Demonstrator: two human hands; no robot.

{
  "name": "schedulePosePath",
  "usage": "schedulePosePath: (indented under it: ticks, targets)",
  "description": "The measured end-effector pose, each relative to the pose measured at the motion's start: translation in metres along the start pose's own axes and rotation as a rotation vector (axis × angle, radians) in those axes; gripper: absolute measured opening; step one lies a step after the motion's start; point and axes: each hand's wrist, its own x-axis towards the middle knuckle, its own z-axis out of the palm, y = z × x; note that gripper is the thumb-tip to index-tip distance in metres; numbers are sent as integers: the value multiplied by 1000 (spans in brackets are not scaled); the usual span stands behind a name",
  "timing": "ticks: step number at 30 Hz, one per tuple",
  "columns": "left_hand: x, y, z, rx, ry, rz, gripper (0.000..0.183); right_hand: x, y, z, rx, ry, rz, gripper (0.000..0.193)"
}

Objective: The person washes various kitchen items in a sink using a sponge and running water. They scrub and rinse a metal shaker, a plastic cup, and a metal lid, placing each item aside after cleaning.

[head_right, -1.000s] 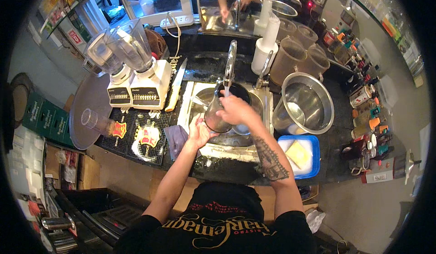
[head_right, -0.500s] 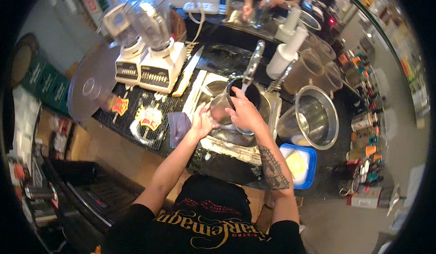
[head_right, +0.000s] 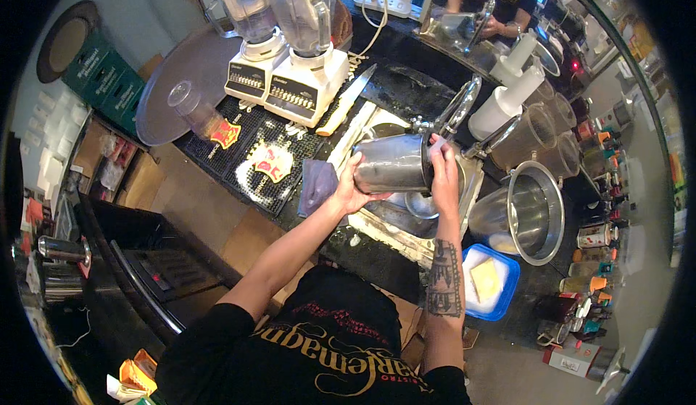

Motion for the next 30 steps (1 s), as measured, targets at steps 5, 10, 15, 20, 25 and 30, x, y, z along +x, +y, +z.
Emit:
schedulePosePath:
  ticks: [5,10,15,20,25,30]
  targets:
    - [-16,17,13,297,113,182,78,-43,35,10,99,303,-62,50]
    - [-29,65,42,1327,259,651,105,-69,52,53,765,272,433,55]
    - [-61,102,72,1548,277,732,117,-64,18,80,1090,-2,576,54]
    - [-93,146,27,1317,252,825,113,-45,-13,126,963,-68,448,46]
    - [-137,168,-60,979,293,939,102,-13,-50,194,346,-231,135,47]
    - [-173,185,-115,1049,858,1081,92,20,-87,259,-215,-385,-577,23]
